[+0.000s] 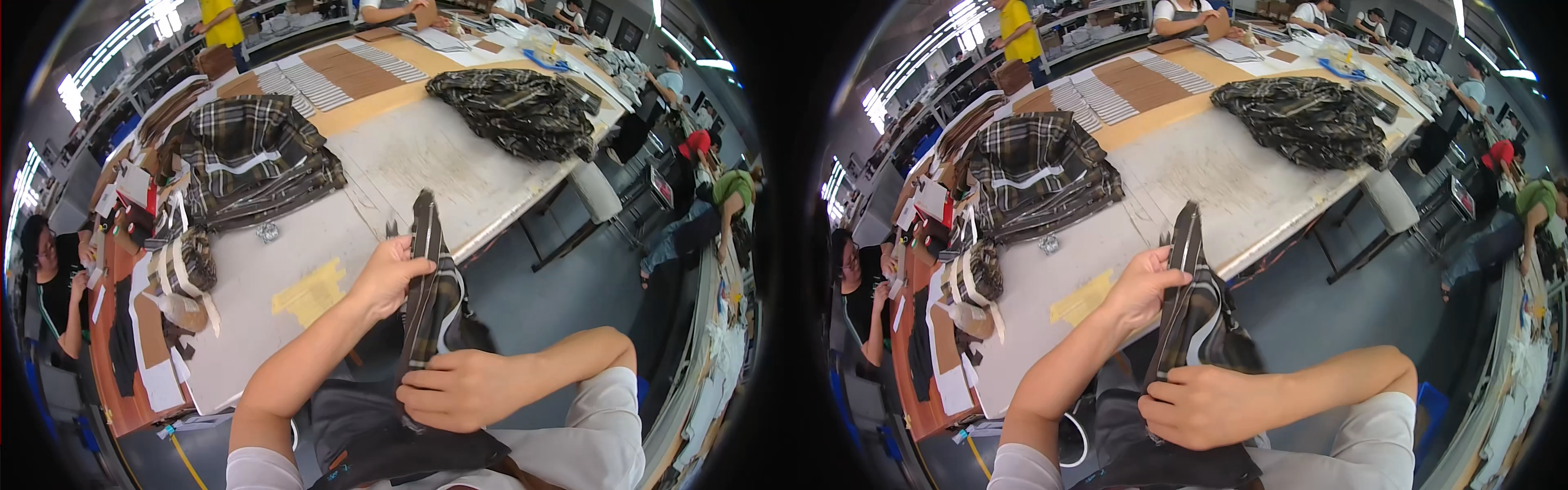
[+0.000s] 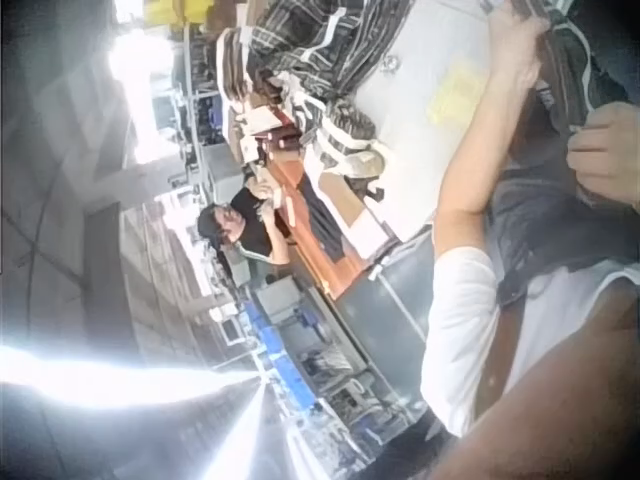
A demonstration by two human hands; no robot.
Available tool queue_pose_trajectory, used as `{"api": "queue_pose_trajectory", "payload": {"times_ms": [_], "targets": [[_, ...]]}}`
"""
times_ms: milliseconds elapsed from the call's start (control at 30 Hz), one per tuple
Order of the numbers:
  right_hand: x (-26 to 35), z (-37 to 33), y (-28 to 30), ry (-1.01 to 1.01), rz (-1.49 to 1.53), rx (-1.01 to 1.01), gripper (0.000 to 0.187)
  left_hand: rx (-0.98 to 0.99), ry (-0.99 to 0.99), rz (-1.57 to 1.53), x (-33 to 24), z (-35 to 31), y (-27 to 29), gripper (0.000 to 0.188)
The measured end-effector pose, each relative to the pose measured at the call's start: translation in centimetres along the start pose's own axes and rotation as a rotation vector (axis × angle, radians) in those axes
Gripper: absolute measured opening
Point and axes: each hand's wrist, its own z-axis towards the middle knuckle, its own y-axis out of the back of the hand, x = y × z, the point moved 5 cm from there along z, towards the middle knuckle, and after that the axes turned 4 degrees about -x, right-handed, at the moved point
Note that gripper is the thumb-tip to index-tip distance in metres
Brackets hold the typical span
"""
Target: Assembling and trimming plaid fabric straps and garment components in a workshop.
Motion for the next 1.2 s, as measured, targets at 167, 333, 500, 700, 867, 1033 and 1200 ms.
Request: {"api": "queue_pose_trajectory", "payload": {"times_ms": [167, 333, 500, 700, 867, 1033, 1200], "targets": [[-3.1, -3.2, 3.2, -0.456, 0.072, -0.318, 0.045, 0.104, -0.208, 0.256, 0.5, -6.7, -0.4, 0.035], [-3.6, -5.9, 1.5, -0.864, 0.441, -0.583, 0.057, 0.259, -0.13, 0.452, 2.3, -13.8, 0.2, 0.044], [-0.7, -4.7, -2.4, -0.953, 0.656, -0.316, 0.013, -0.001, -0.307, 0.225, 4.3, -17.6, 1.5, 0.037], [1.7, -2.1, -5.4, -0.936, 0.621, -0.253, 0.008, -0.287, -0.822, 0.711, 3.6, -19.7, 0.8, 0.026], [1.6, -1.8, -5.7, -0.944, 0.56, -0.297, 0.018, -0.446, -0.864, 0.679, 4.1, -20.2, 2.8, 0.026], [1.6, -1.3, -5.6, -0.92, 0.503, -0.257, 0.016, -0.339, -0.983, 0.783, 3.9, -20.3, 3.4, 0.025], [2.1, 0.4, -5.4, -0.751, 0.368, -0.216, 0.012, -0.475, -1.17, 0.965, 3.6, -20.8, 3.1, 0.022]]}}
